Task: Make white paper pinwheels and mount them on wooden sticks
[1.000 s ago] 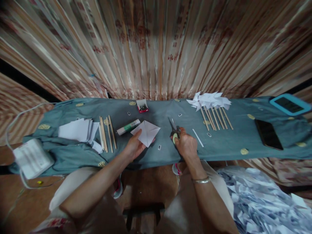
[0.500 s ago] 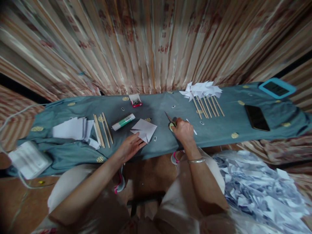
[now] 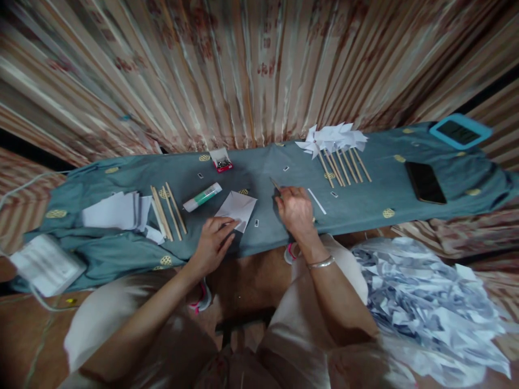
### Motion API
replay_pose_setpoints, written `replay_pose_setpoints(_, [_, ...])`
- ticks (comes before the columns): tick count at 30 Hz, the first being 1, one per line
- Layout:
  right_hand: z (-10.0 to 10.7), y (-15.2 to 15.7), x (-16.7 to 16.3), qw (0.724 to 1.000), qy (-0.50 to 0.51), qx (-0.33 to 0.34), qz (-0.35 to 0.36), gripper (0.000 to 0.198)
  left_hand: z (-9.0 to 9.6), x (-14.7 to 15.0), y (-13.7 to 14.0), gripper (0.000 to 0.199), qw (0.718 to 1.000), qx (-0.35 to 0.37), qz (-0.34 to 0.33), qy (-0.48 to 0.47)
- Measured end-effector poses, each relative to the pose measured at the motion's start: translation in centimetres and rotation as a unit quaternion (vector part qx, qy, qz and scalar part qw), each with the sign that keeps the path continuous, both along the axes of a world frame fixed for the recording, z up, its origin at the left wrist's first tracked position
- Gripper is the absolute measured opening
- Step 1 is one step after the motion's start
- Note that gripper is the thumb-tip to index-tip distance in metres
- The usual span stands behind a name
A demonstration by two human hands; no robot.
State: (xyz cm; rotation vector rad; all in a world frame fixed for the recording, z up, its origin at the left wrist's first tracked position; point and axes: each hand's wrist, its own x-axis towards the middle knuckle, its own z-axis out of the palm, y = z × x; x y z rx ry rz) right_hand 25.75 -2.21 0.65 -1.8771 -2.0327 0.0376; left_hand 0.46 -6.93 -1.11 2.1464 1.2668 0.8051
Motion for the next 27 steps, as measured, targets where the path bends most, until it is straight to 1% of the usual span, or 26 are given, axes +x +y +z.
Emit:
replay_pose_setpoints(1, [-0.2, -0.1, -0.8, 0.998, 0.030, 0.016, 0.045, 0.034, -0.2, 0.3, 0.0, 0.035, 0.999, 0.012, -0.014, 0.036])
replay_pose_setpoints(3, [-0.8, -0.3, -2.6, 0.986, 0.073, 0.029, 0.144, 0.034, -0.7, 0.9, 0.2, 0.035, 0.995, 0.026, -0.023, 0.092])
replay_pose_setpoints(5, [-1.3, -0.3, -4.2, 0.974, 0.081, 0.043, 0.206, 0.034, -1.2, 1.2, 0.5, 0.035, 0.990, 0.036, -0.023, 0.131])
replay_pose_setpoints(6, [-1.5, -0.3, -4.8, 0.971, 0.074, 0.050, 0.220, 0.034, -1.4, 1.2, 0.6, 0.035, 0.988, 0.041, -0.023, 0.144])
replay_pose_setpoints(9, [-1.8, -0.2, -5.8, 0.971, 0.053, 0.046, 0.230, 0.034, -1.8, 1.1, 0.7, 0.033, 0.984, 0.059, -0.027, 0.164])
replay_pose_setpoints(16, [-2.7, -0.3, -5.5, 0.966, 0.050, -0.012, 0.252, 0.037, -1.8, 1.0, 0.7, 0.031, 0.985, 0.063, -0.031, 0.157])
replay_pose_setpoints(21, [-2.9, -0.4, -5.7, 0.968, 0.054, -0.028, 0.244, 0.041, -1.9, 1.0, 0.7, 0.027, 0.986, 0.073, -0.037, 0.145])
replay_pose_setpoints(27, [-2.8, -0.1, -5.7, 0.967, 0.061, -0.036, 0.246, 0.040, -1.9, 0.8, 0.2, 0.026, 0.985, 0.096, -0.059, 0.132])
